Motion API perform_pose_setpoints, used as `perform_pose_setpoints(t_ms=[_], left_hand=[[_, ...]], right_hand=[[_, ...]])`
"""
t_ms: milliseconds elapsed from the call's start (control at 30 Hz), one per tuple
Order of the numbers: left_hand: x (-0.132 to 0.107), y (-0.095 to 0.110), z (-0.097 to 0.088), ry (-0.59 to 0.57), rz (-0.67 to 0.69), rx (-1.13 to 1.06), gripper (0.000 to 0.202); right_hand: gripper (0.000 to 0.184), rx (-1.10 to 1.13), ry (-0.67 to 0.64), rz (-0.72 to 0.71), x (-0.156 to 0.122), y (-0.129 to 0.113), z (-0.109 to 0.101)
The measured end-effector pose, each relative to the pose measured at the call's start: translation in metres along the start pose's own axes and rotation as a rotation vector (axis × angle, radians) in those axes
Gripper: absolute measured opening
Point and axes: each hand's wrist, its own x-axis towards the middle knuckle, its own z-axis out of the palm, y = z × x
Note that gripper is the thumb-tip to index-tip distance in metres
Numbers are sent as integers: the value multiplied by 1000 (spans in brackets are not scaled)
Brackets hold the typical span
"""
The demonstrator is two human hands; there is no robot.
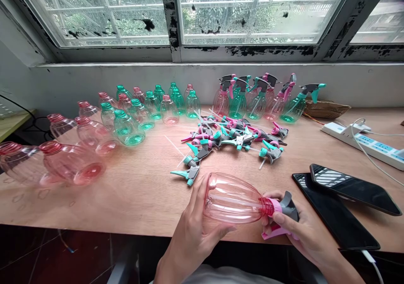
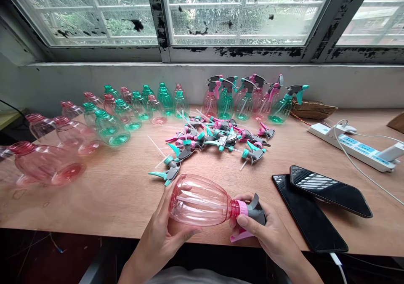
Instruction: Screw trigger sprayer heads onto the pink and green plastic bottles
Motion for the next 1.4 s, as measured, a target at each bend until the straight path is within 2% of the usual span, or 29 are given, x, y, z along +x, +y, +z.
perform_pose_setpoints(t_ms=[433, 1033, 1400], left_hand=[[-1, -1, 0, 1, -10, 9, 95], [-1, -2, 0, -8, -24, -10, 96], [-1, 7, 0, 12, -47, -18, 94]], right_hand=[[41, 5, -1, -1, 2, 4, -5], [41, -1, 10, -3, 1, 1, -1], [38, -34, -25, -17, 1, 1, -2]])
